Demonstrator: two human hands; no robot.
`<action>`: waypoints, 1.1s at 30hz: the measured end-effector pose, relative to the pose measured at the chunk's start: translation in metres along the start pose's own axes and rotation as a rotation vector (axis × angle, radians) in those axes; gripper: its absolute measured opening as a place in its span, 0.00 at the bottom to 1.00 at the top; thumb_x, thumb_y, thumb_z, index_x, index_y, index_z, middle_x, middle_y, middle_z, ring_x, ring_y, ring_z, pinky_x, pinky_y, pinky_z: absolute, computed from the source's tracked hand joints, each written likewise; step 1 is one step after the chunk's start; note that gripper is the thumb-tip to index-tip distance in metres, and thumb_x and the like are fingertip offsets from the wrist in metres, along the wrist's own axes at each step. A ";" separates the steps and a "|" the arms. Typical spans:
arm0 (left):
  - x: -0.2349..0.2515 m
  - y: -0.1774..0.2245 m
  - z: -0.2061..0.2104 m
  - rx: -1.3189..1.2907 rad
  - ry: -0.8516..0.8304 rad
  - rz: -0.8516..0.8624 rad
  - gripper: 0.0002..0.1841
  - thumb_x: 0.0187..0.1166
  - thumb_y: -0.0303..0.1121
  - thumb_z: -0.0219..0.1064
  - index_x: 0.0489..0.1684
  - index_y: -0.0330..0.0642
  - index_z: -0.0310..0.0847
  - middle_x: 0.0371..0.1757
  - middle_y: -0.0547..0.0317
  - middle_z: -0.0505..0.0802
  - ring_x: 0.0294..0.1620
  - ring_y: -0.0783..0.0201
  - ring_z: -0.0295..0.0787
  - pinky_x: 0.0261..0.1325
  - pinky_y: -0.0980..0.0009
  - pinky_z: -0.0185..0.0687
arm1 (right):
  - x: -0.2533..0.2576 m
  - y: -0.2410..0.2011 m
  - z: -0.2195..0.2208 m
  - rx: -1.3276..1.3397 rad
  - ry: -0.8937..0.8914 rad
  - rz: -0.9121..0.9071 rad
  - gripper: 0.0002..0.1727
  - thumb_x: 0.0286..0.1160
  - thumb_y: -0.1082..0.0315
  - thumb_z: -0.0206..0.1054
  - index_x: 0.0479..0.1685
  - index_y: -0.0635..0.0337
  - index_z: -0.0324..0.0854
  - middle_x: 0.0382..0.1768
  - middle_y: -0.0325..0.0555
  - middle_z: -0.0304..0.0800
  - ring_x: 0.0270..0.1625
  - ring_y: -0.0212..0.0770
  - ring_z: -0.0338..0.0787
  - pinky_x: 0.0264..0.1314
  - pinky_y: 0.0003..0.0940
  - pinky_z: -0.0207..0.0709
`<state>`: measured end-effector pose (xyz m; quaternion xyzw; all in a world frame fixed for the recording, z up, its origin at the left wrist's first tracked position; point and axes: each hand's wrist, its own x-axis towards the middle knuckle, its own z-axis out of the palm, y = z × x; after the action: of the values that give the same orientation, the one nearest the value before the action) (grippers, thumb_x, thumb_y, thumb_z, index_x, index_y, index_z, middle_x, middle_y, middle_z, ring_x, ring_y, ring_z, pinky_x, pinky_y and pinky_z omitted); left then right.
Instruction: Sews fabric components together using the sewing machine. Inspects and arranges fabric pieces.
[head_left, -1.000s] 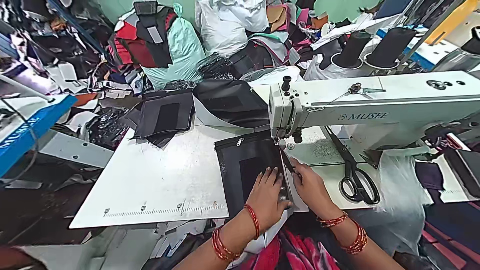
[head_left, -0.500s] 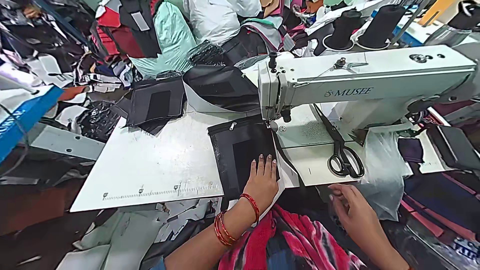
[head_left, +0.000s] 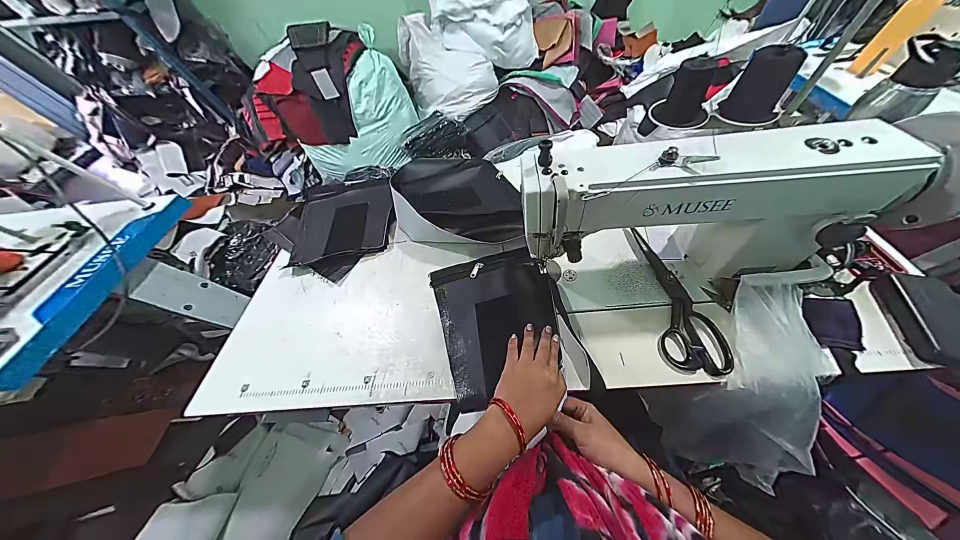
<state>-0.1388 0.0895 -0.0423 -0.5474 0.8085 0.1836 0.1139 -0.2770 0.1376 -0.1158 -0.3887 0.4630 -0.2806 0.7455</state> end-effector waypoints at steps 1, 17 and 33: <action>0.000 0.001 0.000 0.007 0.002 0.001 0.30 0.93 0.36 0.41 0.91 0.30 0.54 0.94 0.39 0.58 0.95 0.34 0.47 0.88 0.33 0.45 | 0.000 0.001 -0.002 -0.002 -0.013 -0.016 0.05 0.84 0.71 0.63 0.40 0.57 0.83 0.27 0.29 0.87 0.29 0.21 0.84 0.36 0.19 0.78; 0.018 0.031 -0.033 -0.132 -0.149 -0.156 0.38 0.81 0.36 0.59 0.88 0.20 0.51 0.87 0.31 0.67 0.89 0.40 0.61 0.85 0.55 0.63 | -0.016 -0.012 -0.005 -0.120 -0.025 -0.151 0.06 0.78 0.74 0.63 0.39 0.57 0.86 0.28 0.28 0.90 0.33 0.19 0.87 0.43 0.20 0.83; 0.063 -0.033 -0.054 -0.431 -0.146 -0.078 0.26 0.87 0.30 0.54 0.83 0.25 0.67 0.74 0.29 0.81 0.79 0.40 0.76 0.82 0.49 0.66 | 0.008 -0.113 -0.017 -1.044 0.273 -0.187 0.19 0.89 0.59 0.58 0.52 0.67 0.88 0.46 0.58 0.91 0.50 0.55 0.91 0.59 0.54 0.81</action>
<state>-0.1314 0.0022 -0.0231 -0.5751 0.7184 0.3868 0.0593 -0.2961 0.0649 -0.0290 -0.7066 0.5968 -0.1267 0.3584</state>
